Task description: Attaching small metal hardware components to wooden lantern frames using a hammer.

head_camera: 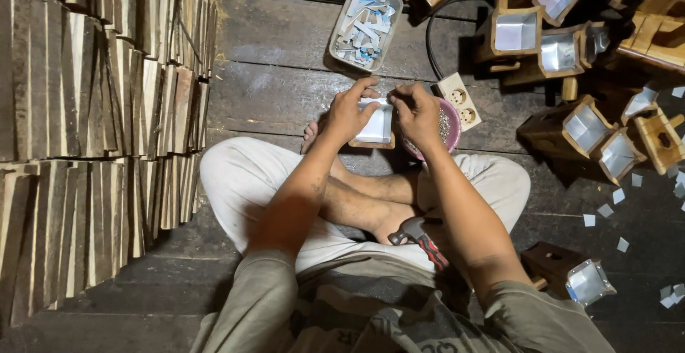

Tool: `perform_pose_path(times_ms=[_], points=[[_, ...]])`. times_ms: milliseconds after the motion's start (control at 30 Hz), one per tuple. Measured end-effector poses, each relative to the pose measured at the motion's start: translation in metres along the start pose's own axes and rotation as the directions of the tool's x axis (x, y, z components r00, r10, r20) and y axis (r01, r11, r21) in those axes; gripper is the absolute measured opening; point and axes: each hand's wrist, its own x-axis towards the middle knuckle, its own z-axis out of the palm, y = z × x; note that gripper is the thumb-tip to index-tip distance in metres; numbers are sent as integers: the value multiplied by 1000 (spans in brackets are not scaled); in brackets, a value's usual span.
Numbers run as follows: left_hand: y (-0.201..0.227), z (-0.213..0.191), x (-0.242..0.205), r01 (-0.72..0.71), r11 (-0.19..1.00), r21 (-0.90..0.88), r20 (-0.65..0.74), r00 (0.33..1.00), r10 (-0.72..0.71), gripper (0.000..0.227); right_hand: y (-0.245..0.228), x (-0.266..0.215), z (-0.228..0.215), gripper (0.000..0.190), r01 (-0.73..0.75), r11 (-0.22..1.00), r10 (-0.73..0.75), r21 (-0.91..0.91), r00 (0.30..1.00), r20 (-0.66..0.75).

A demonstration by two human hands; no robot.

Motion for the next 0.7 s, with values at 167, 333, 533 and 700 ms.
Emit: perform_pose_path(times_ms=[167,333,533,700], points=[[0,2,-1,40,999,14,5,999,-40,43,2,0,2,19,12,1000,-12,-6,1000,0],[0,3,0,68,997,22,4,998,-69,41,4,1,4,18,16,1000,-16,2,1000,3],[-2,6,-3,73,996,44,-4,997,-73,39,8,-1,5,17,52,998,-51,-21,998,25],[-1,4,-3,43,998,46,-9,999,-43,38,3,0,4,17,29,1000,-29,4,999,18]])
